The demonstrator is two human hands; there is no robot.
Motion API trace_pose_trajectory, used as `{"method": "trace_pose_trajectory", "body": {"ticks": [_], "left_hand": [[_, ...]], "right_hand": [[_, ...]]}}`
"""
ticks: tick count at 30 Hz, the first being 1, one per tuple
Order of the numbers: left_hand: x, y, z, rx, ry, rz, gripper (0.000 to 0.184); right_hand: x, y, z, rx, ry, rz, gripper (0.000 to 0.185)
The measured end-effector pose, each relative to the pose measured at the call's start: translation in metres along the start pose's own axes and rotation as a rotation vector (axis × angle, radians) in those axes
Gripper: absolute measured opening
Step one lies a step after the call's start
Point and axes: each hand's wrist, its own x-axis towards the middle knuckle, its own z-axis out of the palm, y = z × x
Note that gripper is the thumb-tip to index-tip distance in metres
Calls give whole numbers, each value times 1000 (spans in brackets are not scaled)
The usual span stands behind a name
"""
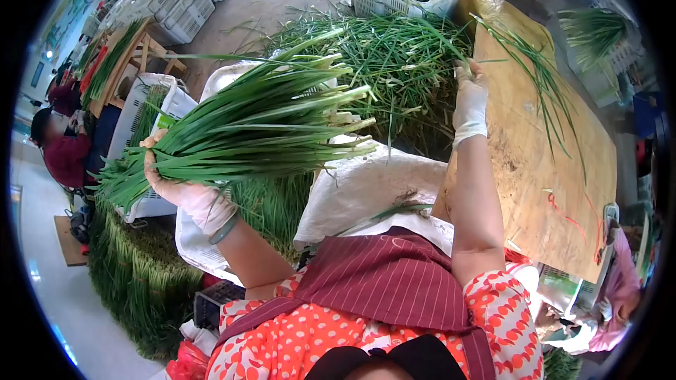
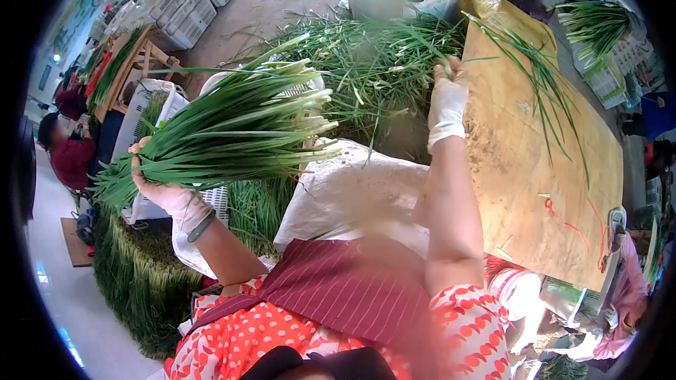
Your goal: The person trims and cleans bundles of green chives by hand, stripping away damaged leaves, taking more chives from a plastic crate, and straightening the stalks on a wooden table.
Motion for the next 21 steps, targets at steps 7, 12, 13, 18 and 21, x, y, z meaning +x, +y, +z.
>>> {"method": "trace_pose_trajectory", "body": {"ticks": [7,12,13,18,21], "left_hand": [[1,-5,0,-37,-29,-21,22],[-3,-7,4,-30,-32,-16,20],[-3,-5,4,-28,-35,-12,20],[-1,12,-7,94,-55,4,17],[0,13,-10,75,-82,-41,16]], "right_hand": [[-91,-35,77,-660,-826,324,44],[-98,12,91,-103,-726,651,46],[-101,8,86,-91,-809,522,42],[-101,-46,73,-288,-1073,313,24],[-61,-42,47,126,-1055,18,19]]}}
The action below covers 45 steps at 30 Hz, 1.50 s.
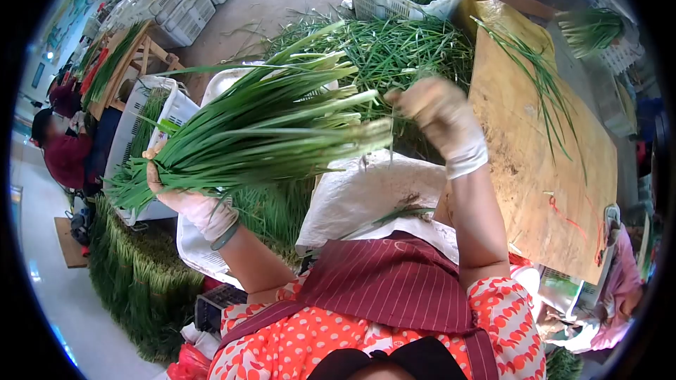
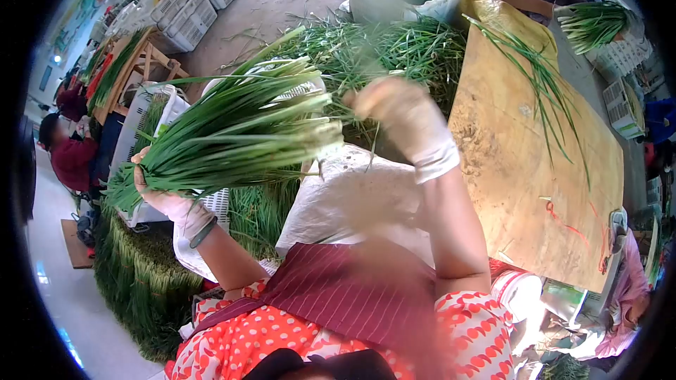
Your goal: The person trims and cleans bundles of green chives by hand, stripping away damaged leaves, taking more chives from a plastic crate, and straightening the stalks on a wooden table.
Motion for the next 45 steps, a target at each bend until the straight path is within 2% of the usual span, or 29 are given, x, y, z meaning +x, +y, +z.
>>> {"method": "trace_pose_trajectory", "body": {"ticks": [1,2,3,4,6,8,10,12,14,16,18,20,22,24,25,26,28,29,31,32,34,36,38,40,41,42,44,45], "left_hand": [[0,1,0,-35,-21,-55,16],[-1,0,0,-37,-20,-52,16],[-2,-2,1,-21,7,-16,16],[-2,-5,2,-4,34,17,16],[-7,-17,11,60,37,47,16],[-7,-20,12,125,40,77,16],[-5,-16,4,10,26,4,15],[-6,-20,9,10,22,16,15],[-6,-19,11,8,15,32,15],[-8,-17,9,75,7,36,15],[-8,-18,8,106,20,36,15],[-9,-20,6,134,35,28,15],[-9,-22,4,204,28,47,14],[-10,-21,3,161,37,36,14],[-10,-19,2,118,44,27,13],[-9,-18,1,118,45,27,13],[-9,-13,-2,118,-12,28,16],[-9,-11,-3,118,-12,29,16],[-7,-10,-4,90,4,35,16],[-8,-11,-4,87,4,34,16],[-8,-16,-1,114,-22,48,16],[-10,-23,3,92,-10,66,16],[-9,-24,5,73,-2,85,16],[-11,-22,6,48,-12,33,15],[-11,-18,2,42,-26,19,16],[-11,-17,0,43,-31,23,16],[-10,-15,-2,186,57,150,17],[-10,-16,-1,167,37,139,17]], "right_hand": [[6,-6,-2,119,115,-210,19],[10,-18,-4,446,288,-243,19],[11,-18,-25,544,581,-339,19],[18,-27,-29,263,758,-284,23],[25,-19,-22,-485,830,-145,26],[35,-11,12,-641,501,-18,26],[45,5,29,-1158,265,-8,24],[51,23,32,-1363,163,-43,24],[50,34,30,-1332,215,-115,24],[45,35,33,-360,301,265,29],[43,24,39,-295,302,273,27],[40,18,44,93,383,359,21],[36,19,37,137,419,355,21],[31,25,18,126,511,196,21],[31,20,19,177,635,128,22],[29,22,-2,122,602,64,24],[23,17,-28,-302,788,83,29],[18,20,-39,-303,786,83,29],[12,27,-47,-1649,754,-77,33],[11,23,-43,-1652,754,-79,33],[11,13,-24,-792,407,366,38],[25,9,-1,-453,287,448,44],[34,21,18,-384,375,477,49],[43,37,18,-171,342,506,42],[45,42,20,31,335,551,33],[49,44,18,88,341,598,27],[48,53,23,79,341,413,30],[50,55,24,79,337,411,30]]}}
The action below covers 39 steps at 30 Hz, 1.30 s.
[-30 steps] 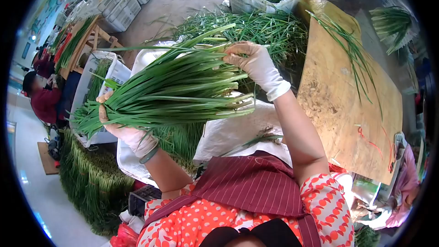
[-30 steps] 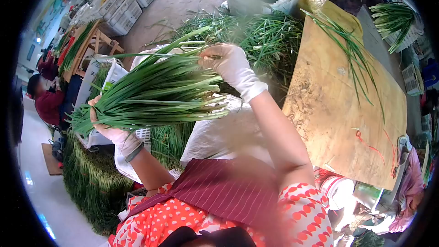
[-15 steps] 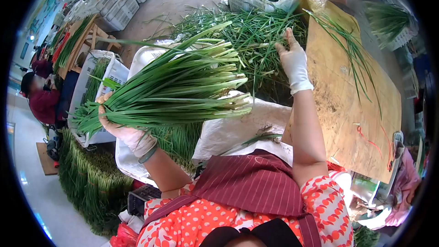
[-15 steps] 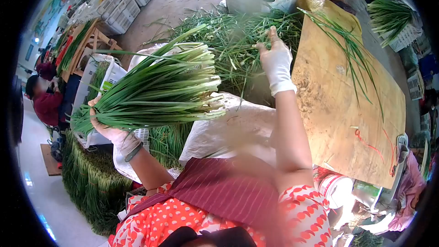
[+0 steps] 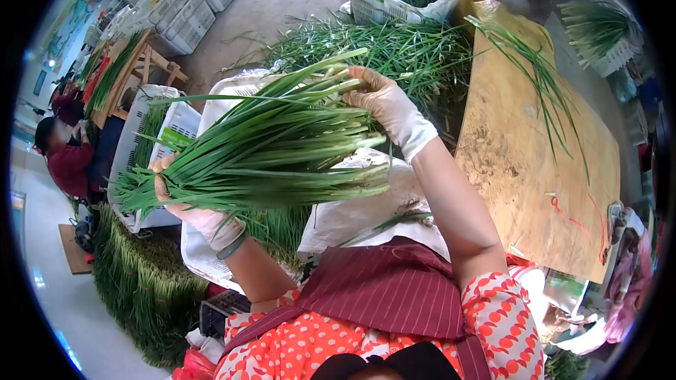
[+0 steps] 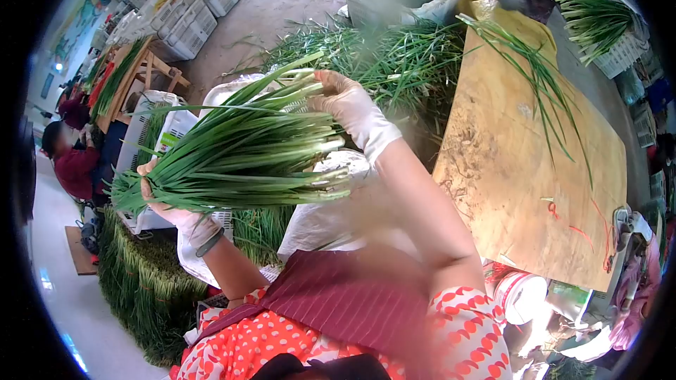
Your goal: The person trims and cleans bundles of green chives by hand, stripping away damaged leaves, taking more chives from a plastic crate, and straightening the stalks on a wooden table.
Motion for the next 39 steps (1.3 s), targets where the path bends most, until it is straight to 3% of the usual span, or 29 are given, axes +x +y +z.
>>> {"method": "trace_pose_trajectory", "body": {"ticks": [3,5,7,10,13,15,17,18,21,22,25,26,27,28,29,31,32,33,35,37,39], "left_hand": [[-1,0,3,-30,2,-55,16],[0,-1,4,-72,-6,-63,17],[1,0,2,-113,-16,-67,17],[0,0,-1,112,-52,16,21],[4,-5,-3,-49,-139,37,18],[5,-6,0,-30,-191,26,17],[5,-5,1,-84,-166,68,17],[4,-7,4,-75,-192,82,18],[1,-6,9,-91,-199,80,17],[-1,-5,8,-87,-195,74,17],[-3,0,-2,446,126,283,23],[0,5,-6,240,-35,161,24],[3,11,-11,30,-194,38,25],[4,18,-17,38,-86,83,22],[4,20,-18,38,-85,85,22],[3,25,-18,84,28,106,21],[3,29,-20,-125,-135,-60,20],[3,29,-21,-127,-138,-56,20],[2,28,-22,-46,-50,35,21],[2,24,-18,-162,-86,-25,20],[3,19,-16,-274,-124,-88,20]], "right_hand": [[3,-5,6,-235,84,-150,34],[5,-14,5,-376,-88,49,34],[4,-20,5,-384,-42,129,29],[3,-18,1,-403,-131,3,27],[8,-10,2,-589,-122,-3,25],[25,12,-13,-461,-167,-126,24],[21,-3,2,-818,-190,-206,24],[3,-16,13,-396,-68,149,25],[2,-7,10,42,-107,75,22],[2,-8,9,77,-78,63,21],[-10,-41,20,-3,99,-97,19],[10,-31,-15,-422,320,-269,21],[10,-40,-34,-74,371,-296,24],[7,-50,-52,275,414,-318,28],[1,-61,-68,415,531,-379,29],[-1,-62,-109,364,707,-508,29],[-5,-58,-118,255,722,-395,29],[-8,-53,-127,146,733,-284,29],[-21,-36,-76,-390,576,-326,37],[-37,-38,-32,-522,76,-89,44],[-34,-19,-7,-480,56,65,46]]}}
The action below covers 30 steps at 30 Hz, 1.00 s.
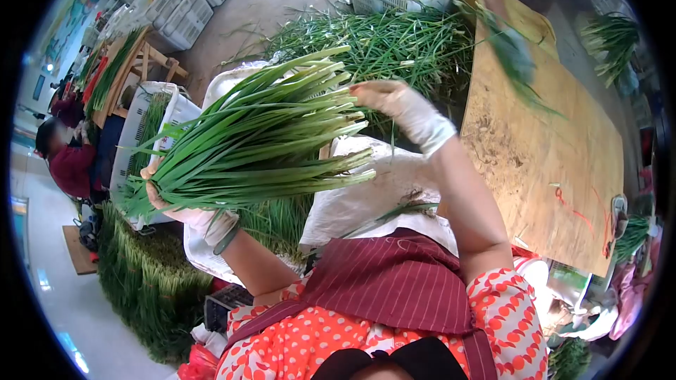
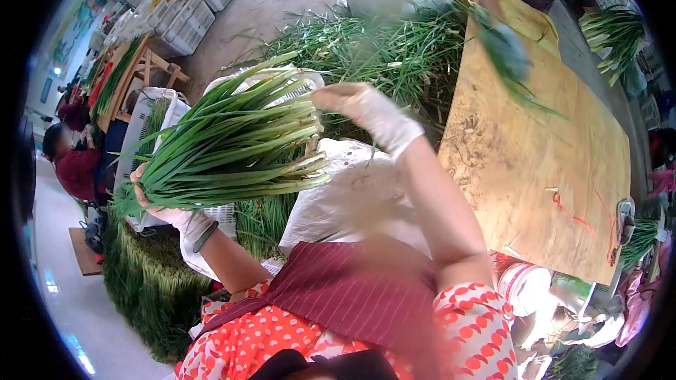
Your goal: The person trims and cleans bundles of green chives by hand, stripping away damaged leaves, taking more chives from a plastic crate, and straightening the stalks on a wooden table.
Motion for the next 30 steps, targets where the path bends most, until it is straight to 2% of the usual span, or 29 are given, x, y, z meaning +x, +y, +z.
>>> {"method": "trace_pose_trajectory", "body": {"ticks": [2,3,6,7,8,9,12,13,14,16,17,18,20,21,22,23,24,25,26,27,28,30], "left_hand": [[0,-1,0,217,24,38,20],[0,-2,2,221,23,37,20],[-1,-4,0,330,91,94,20],[1,-1,-1,239,61,23,18],[1,0,-1,146,32,-50,17],[-1,-4,-2,53,65,-15,16],[-1,-6,2,63,73,-52,16],[1,1,-8,219,125,26,16],[3,6,-15,220,127,29,16],[5,12,-24,152,157,14,18],[5,12,-22,331,275,69,20],[7,8,-23,332,277,72,20],[13,0,-26,723,639,339,30],[14,30,-71,830,356,326,34],[17,39,-85,830,358,326,34],[23,43,-94,455,292,218,39],[27,41,-99,346,265,172,41],[31,38,-105,326,251,158,44],[35,35,-108,303,251,143,46],[37,31,-111,314,253,137,49],[40,30,-113,237,283,115,48],[47,28,-119,80,346,79,45]], "right_hand": [[13,26,19,536,-216,-72,36],[18,32,26,718,-237,52,29],[20,30,45,938,-91,79,20],[19,28,44,938,-89,81,20],[18,27,41,717,-38,-7,17],[18,24,38,494,11,-94,14],[11,2,11,35,214,-406,9],[9,-3,0,215,355,-367,10],[9,-5,-13,396,496,-320,14],[16,7,-57,860,658,-433,15],[19,16,-84,889,732,-465,23],[21,26,-100,918,806,-496,35],[23,42,-104,853,885,-429,42],[24,47,-105,786,963,-361,49],[22,49,-90,612,913,-317,41],[18,46,-72,390,712,-285,47],[12,36,-51,246,519,-151,55],[6,25,-32,204,235,-120,62],[1,15,-12,127,73,-156,66],[3,13,2,84,16,-208,65],[10,20,10,96,27,-137,54],[26,23,24,292,-34,-95,41]]}}
